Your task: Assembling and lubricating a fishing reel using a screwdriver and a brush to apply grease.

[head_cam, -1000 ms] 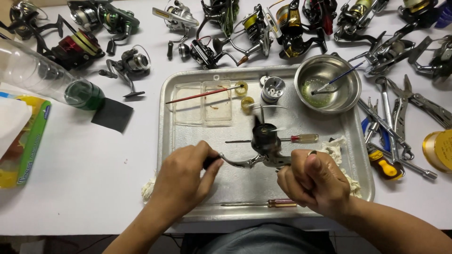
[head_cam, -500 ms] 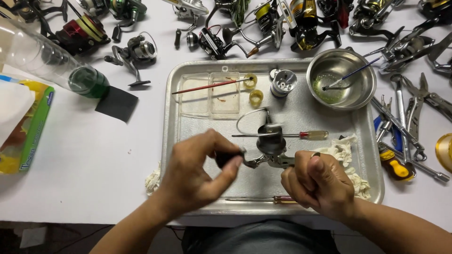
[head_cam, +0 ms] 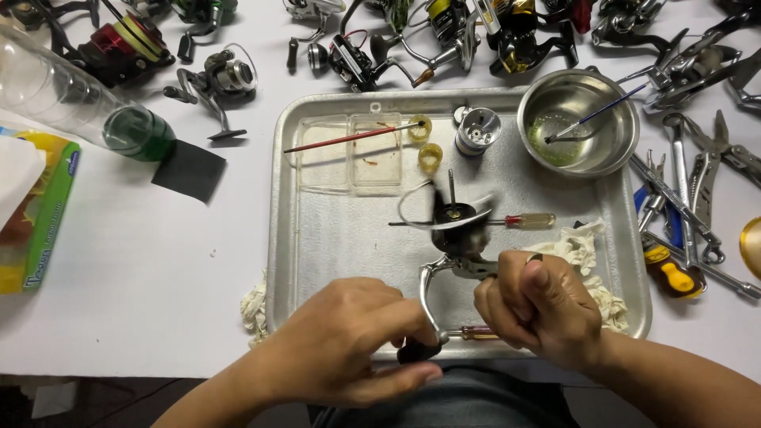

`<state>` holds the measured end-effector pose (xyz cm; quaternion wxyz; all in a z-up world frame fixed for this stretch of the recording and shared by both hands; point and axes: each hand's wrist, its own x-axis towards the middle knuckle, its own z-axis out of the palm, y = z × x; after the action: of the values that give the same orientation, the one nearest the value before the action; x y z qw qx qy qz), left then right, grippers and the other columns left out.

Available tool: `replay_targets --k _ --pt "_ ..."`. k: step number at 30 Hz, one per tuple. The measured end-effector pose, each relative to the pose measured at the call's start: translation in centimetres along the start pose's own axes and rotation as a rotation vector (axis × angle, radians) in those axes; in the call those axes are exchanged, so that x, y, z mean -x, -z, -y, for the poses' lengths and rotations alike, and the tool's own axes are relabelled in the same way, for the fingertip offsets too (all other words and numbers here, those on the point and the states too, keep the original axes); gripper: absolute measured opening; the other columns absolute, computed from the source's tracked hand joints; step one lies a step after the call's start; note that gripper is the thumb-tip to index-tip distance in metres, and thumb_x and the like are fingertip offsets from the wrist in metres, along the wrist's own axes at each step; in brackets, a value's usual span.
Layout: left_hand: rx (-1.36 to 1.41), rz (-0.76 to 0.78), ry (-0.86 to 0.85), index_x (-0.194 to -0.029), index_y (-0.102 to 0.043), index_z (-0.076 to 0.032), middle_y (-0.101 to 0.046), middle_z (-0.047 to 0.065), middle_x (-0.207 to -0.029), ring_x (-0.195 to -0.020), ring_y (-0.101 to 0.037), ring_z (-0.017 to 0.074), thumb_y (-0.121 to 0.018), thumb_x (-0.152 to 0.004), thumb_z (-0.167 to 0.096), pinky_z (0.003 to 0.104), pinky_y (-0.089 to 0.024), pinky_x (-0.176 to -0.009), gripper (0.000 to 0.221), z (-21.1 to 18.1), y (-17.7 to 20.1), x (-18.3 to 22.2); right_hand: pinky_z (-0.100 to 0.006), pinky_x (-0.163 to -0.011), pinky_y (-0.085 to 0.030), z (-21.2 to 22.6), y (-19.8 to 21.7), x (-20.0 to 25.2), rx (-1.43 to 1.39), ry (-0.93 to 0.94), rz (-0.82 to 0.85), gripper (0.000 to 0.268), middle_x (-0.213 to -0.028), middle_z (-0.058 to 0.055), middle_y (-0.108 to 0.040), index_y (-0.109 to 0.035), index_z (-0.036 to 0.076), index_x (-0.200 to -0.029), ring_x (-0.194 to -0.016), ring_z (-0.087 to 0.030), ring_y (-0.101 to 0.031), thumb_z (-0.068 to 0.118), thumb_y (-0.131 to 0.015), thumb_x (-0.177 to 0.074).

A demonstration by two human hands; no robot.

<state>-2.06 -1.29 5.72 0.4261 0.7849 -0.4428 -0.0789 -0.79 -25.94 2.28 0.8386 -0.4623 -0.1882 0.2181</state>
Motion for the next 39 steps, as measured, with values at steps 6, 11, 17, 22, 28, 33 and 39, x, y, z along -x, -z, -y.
replay_targets --k 6,11,17,22,28,33,39 --pt "-0.14 -0.464 0.066 -0.088 -0.065 -0.005 -0.069 0.006 -0.074 -0.061 -0.065 0.0177 -0.067 -0.091 -0.009 0.031 -0.054 -0.058 0.006 1.5 1.7 -0.5 -0.029 -0.043 -0.028 -0.1 -0.2 0.0 0.018 0.003 -0.014 0.047 -0.041 0.0 -0.039 -0.044 0.011 -0.071 -0.038 -0.013 -0.031 0.042 -0.051 -0.105" --pt "-0.501 -0.048 0.506 -0.097 -0.061 -0.015 -0.072 0.002 -0.072 -0.059 -0.067 0.0206 -0.067 -0.097 -0.025 0.038 -0.053 -0.055 0.012 4.8 0.4 1.2 -0.03 -0.045 -0.029 -0.4 0.5 0.0 0.026 0.037 -0.013 0.045 -0.042 0.001 -0.038 -0.045 0.012 -0.072 -0.038 -0.013 -0.03 0.042 -0.049 -0.105" --pt "-0.017 0.157 0.007 -0.099 -0.053 -0.011 -0.065 0.006 -0.076 -0.063 -0.064 0.0307 -0.067 -0.096 -0.023 0.042 -0.048 -0.059 0.019 1.3 -0.2 0.9 -0.029 -0.044 -0.028 -0.5 0.3 -0.2 0.016 0.019 -0.021 0.046 -0.041 0.0 -0.037 -0.046 0.011 -0.071 -0.037 -0.014 -0.03 0.042 -0.05 -0.105" --pt "-0.013 -0.279 0.015 -0.096 -0.062 -0.006 -0.068 0.004 -0.078 -0.064 -0.067 0.0184 -0.068 -0.089 -0.008 0.032 -0.054 -0.061 0.009 0.3 1.4 0.0 -0.029 -0.043 -0.028 -0.4 -0.2 -0.2 0.037 0.006 -0.003 0.046 -0.042 0.0 -0.037 -0.044 0.011 -0.071 -0.038 -0.013 -0.03 0.042 -0.049 -0.105" --pt "-0.407 -0.272 0.391 -0.097 -0.061 -0.012 -0.072 0.0 -0.078 -0.06 -0.066 0.0197 -0.068 -0.092 -0.018 0.036 -0.05 -0.055 0.01 4.2 1.7 0.9 -0.03 -0.044 -0.028 -0.2 -0.1 -0.1 0.045 0.016 -0.012 0.048 -0.042 0.0 -0.039 -0.044 0.011 -0.07 -0.039 -0.012 -0.029 0.043 -0.05 -0.105" --pt "-0.304 0.206 0.49 -0.1 -0.056 -0.015 -0.074 0.007 -0.079 -0.067 -0.071 0.0312 -0.067 -0.096 -0.029 0.047 -0.051 -0.056 0.018 4.2 0.3 1.6 -0.03 -0.044 -0.029 -0.5 0.5 -0.2 0.018 0.014 -0.029 0.046 -0.042 0.0 -0.039 -0.046 0.012 -0.07 -0.038 -0.013 -0.031 0.041 -0.05 -0.105" --pt "0.16 0.178 0.054 -0.099 -0.057 -0.013 -0.061 0.004 -0.071 -0.059 -0.063 0.0225 -0.064 -0.099 -0.033 0.034 -0.047 -0.057 0.021 0.6 1.0 0.5 -0.029 -0.044 -0.027 -0.7 0.3 -0.2 0.008 -0.023 -0.026 0.047 -0.04 0.0 -0.035 -0.044 0.011 -0.07 -0.037 -0.013 -0.028 0.042 -0.051 -0.104"
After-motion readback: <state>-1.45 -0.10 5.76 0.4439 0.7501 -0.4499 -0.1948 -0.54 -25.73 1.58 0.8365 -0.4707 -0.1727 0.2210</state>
